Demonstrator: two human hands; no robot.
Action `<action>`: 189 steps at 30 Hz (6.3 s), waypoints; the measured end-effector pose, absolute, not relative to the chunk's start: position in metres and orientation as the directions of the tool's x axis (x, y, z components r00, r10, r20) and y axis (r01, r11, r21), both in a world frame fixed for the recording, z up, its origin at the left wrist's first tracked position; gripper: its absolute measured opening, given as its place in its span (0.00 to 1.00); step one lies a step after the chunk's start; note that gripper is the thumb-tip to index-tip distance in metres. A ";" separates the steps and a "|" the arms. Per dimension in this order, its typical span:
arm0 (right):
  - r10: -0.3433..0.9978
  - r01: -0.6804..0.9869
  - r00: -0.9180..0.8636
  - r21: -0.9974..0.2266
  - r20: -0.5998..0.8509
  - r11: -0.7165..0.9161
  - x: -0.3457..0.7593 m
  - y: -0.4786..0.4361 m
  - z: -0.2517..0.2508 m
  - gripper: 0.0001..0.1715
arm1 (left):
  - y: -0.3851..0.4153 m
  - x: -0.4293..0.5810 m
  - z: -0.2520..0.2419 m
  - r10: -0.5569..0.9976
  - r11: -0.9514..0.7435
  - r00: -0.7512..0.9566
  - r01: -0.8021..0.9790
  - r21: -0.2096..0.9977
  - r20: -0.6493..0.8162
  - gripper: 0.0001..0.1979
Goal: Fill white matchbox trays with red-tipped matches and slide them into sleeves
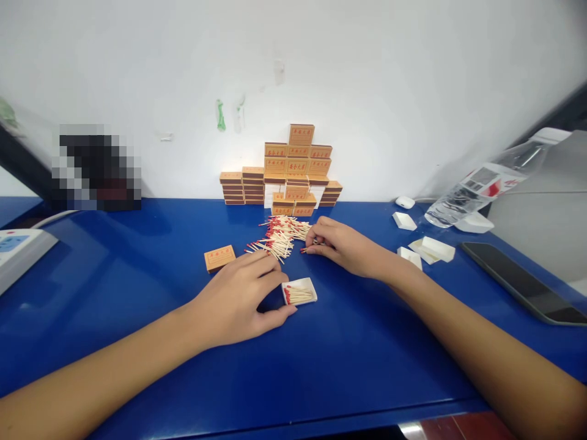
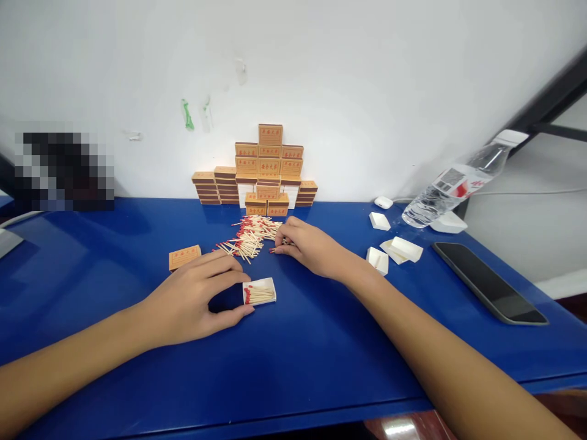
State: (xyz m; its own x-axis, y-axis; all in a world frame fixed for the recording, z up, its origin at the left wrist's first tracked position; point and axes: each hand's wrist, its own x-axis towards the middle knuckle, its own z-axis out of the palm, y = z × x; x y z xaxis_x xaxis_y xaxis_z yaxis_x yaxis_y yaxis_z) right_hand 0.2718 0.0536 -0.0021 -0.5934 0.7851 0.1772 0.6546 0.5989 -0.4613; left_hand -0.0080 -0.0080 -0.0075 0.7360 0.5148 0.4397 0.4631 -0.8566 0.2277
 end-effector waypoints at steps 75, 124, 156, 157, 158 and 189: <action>0.756 0.656 -0.655 -0.512 -0.022 0.554 0.279 0.017 0.020 0.11 | -0.006 -0.008 -0.005 0.563 -0.823 0.702 0.520 0.228 0.435 0.13; 0.971 0.792 -0.161 -0.563 0.176 0.234 0.207 0.039 -0.002 0.20 | -0.012 -0.007 -0.004 0.404 -0.915 0.728 0.307 0.263 0.555 0.13; 0.772 0.717 -0.566 -0.290 0.289 0.634 0.213 0.030 0.001 0.15 | -0.017 -0.006 -0.002 0.431 -0.898 0.780 0.320 0.303 0.453 0.12; 0.772 0.720 -0.563 -0.283 0.295 0.634 0.212 0.031 0.000 0.12 | -0.016 -0.006 -0.003 0.435 -0.897 0.779 0.328 0.297 0.452 0.12; 0.772 0.722 -0.559 -0.281 0.303 0.633 0.211 0.031 0.000 0.09 | -0.016 -0.006 -0.003 0.436 -0.897 0.779 0.334 0.291 0.451 0.12; 0.786 0.747 -0.560 -0.248 0.263 0.616 0.267 0.037 0.015 0.10 | -0.004 -0.009 -0.006 0.633 -0.773 0.652 0.552 0.312 0.416 0.11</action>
State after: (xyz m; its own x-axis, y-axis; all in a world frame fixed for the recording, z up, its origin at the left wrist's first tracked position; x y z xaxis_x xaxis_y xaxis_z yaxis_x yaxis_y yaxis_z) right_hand 0.2672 0.0369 0.0152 -0.5600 0.7855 0.2632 0.7474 0.6161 -0.2485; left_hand -0.0087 -0.0045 -0.0059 0.6523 0.6333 0.4165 0.5517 -0.7735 0.3119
